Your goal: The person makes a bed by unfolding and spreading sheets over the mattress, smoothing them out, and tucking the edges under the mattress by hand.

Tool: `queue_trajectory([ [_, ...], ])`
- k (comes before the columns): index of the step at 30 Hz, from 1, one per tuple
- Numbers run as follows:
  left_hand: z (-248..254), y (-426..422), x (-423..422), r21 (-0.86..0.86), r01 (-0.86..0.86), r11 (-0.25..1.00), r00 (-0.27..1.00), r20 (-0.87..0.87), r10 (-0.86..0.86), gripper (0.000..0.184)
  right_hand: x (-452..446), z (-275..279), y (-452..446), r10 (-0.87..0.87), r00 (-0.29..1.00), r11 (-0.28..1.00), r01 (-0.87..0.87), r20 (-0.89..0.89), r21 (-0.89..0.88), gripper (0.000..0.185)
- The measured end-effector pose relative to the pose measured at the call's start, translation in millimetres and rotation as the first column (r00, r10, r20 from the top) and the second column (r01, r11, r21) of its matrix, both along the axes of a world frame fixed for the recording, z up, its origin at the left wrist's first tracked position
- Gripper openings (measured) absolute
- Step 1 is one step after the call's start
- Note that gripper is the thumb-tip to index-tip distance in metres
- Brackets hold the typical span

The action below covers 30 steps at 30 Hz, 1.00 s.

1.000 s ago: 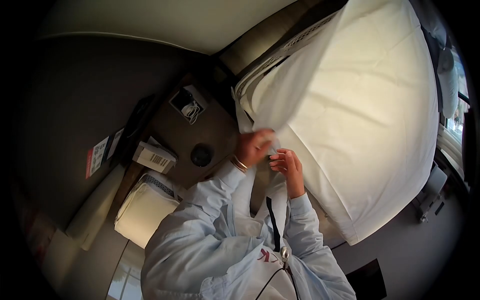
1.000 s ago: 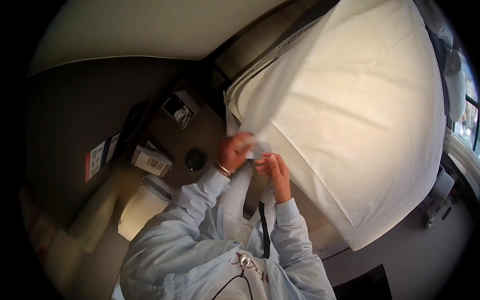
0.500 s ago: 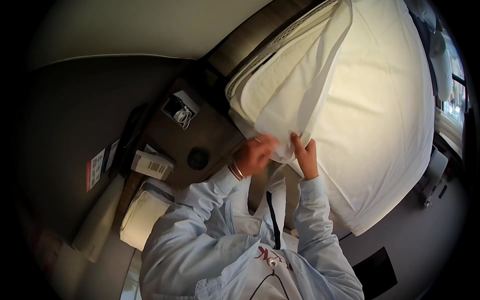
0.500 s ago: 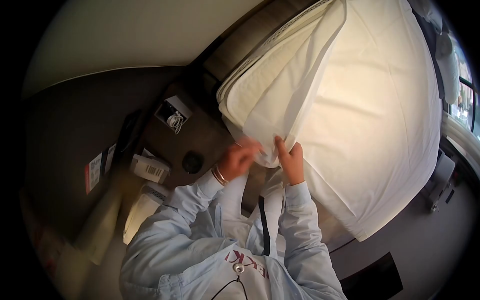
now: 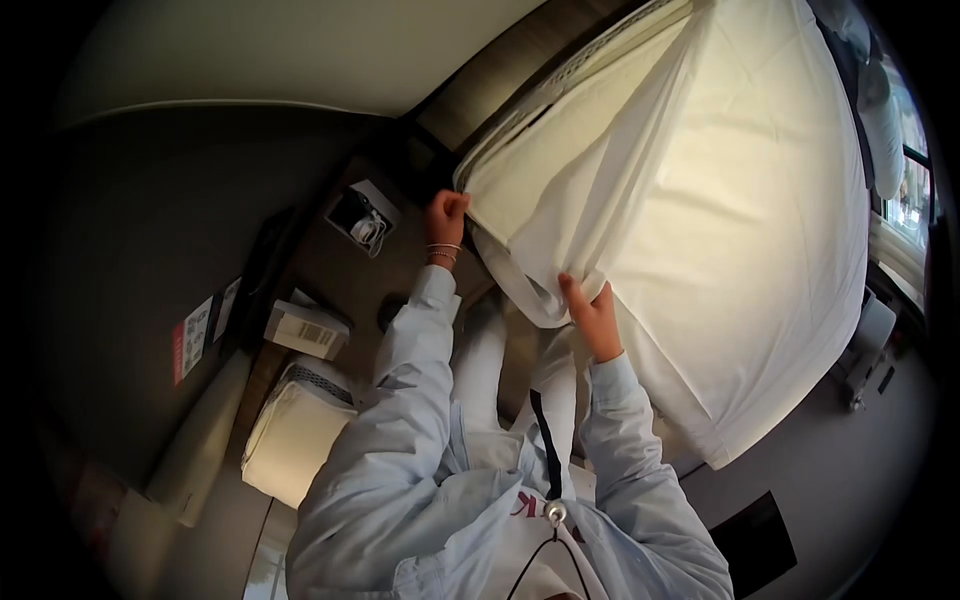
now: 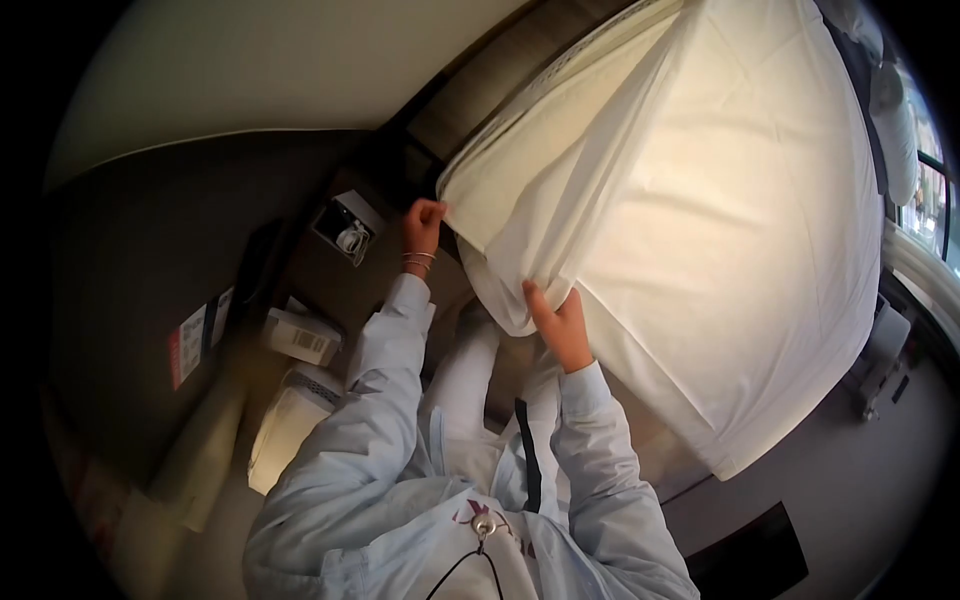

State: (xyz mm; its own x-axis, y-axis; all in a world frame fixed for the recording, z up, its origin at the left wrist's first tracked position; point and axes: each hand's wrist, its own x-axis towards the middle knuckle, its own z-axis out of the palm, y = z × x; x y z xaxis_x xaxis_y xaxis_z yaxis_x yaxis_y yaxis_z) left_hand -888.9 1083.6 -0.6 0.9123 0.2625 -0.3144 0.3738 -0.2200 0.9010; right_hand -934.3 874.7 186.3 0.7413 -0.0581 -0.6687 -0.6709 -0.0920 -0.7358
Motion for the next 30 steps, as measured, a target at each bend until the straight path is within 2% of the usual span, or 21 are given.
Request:
queue_trajectory([
  [1, -15, 13, -2, 0.001, -0.003, 1.0, 1.0, 0.014, 0.003, 0.023, 3, -3, 2, 0.003, 1.0, 1.0, -0.003, 0.014, 0.001, 0.021],
  [3, -30, 32, -12, 0.285, -0.272, 0.919, 0.962, 0.115, 0.248, 0.018, 1, -4, 7, -0.028, 0.997, 0.999, 0.029, 0.072, -0.015, 0.022],
  [4, -14, 32, -8, 0.284, -0.271, 0.92, 0.962, 0.108, 0.25, 0.018, 3, -4, 9, -0.026, 0.998, 0.999, 0.028, 0.065, -0.019, 0.022],
  [6, 28, 39, 0, 0.042, -0.132, 0.99, 0.967, 0.225, 0.12, 0.011, 5, -5, 14, -0.059, 0.998, 0.998, 0.059, -0.01, 0.006, 0.023],
  [8, 70, 21, -1, -0.141, 0.011, 0.99, 0.995, 0.102, 0.003, 0.006, 7, -13, 21, -0.054, 0.999, 0.998, 0.054, 0.0, 0.042, 0.022],
  [10, 92, -3, -13, -0.091, 0.282, 0.955, 0.93, 0.272, -0.248, 0.017, 12, -18, 32, -0.04, 0.992, 0.993, 0.027, 0.117, 0.112, 0.02],
  [12, 99, -15, -33, 0.159, 0.549, 0.821, 0.771, 0.282, -0.57, 0.024, 23, -19, 42, 0.004, 0.994, 0.99, -0.02, 0.11, 0.138, 0.019],
  [13, 101, -25, -47, 0.16, 0.549, 0.82, 0.771, 0.282, -0.571, 0.024, 28, -22, 48, 0.02, 0.991, 0.977, -0.048, 0.135, 0.205, 0.019],
  [14, 101, -36, -62, 0.08, 0.357, 0.931, 0.881, 0.302, -0.364, 0.026, 33, -26, 54, 0.03, 0.986, 0.959, -0.075, 0.164, 0.273, 0.018],
  [16, 90, -33, -70, -0.002, 0.15, 0.989, 0.944, 0.299, -0.143, 0.028, 45, -18, 64, 0.034, 0.989, 0.955, -0.074, 0.143, 0.287, 0.019],
  [18, 68, -6, -58, -0.075, 0.059, 0.995, 0.991, -0.116, -0.068, 0.031, 45, -21, 65, 0.215, 0.954, 0.92, -0.27, 0.21, 0.283, 0.027],
  [20, 50, 30, -22, 0.161, -0.075, 0.984, 0.994, -0.065, 0.086, 0.031, 50, 2, 73, 0.181, 0.964, 0.842, -0.253, 0.193, 0.477, 0.034],
  [21, 25, 37, -7, 0.259, -0.314, 0.913, 0.946, 0.168, 0.277, 0.035, 43, -4, 73, 0.163, 0.975, 0.822, -0.22, 0.154, 0.524, 0.034],
  [22, 0, 57, 8, 0.473, -0.287, 0.833, 0.958, 0.158, 0.24, 0.038, 31, -15, 73, 0.147, 0.982, 0.8, -0.186, 0.114, 0.571, 0.034],
  [23, 11, 66, 26, 0.272, -0.228, 0.935, 0.973, 0.034, 0.227, 0.038, 21, -26, 70, 0.147, 0.982, 0.799, -0.187, 0.115, 0.571, 0.034],
  [24, 4, 78, 34, 0.428, -0.011, 0.904, 0.994, -0.095, 0.057, 0.035, 8, -37, 63, 0.146, 0.989, 0.824, -0.14, 0.033, 0.549, 0.037],
  [25, 1, 79, 38, 0.389, 0.059, 0.92, 0.998, -0.033, -0.05, 0.032, -9, -49, 54, 0.134, 0.989, 0.851, -0.086, -0.055, 0.518, 0.039],
  [26, 2, 73, 42, 0.35, 0.133, 0.927, 0.987, 0.034, -0.154, 0.029, -31, -72, 43, 0.12, 0.991, 0.858, -0.073, -0.06, 0.509, 0.039],
  [28, 8, 51, 47, 0.359, 0.203, 0.911, 0.896, 0.307, -0.321, 0.024, -76, -114, 22, 0.058, 0.978, 0.908, 0.032, -0.2, 0.417, 0.036],
  [29, 16, 43, 47, 0.47, 0.148, 0.87, 0.897, 0.307, -0.319, 0.029, -88, -120, 12, 0.041, 0.979, 0.908, 0.046, -0.197, 0.417, 0.036],
  [30, 15, 40, 46, 0.469, 0.162, 0.868, 0.889, 0.312, -0.335, 0.029, -99, -123, 1, 0.01, 0.931, 0.926, 0.129, -0.365, 0.354, 0.033],
])
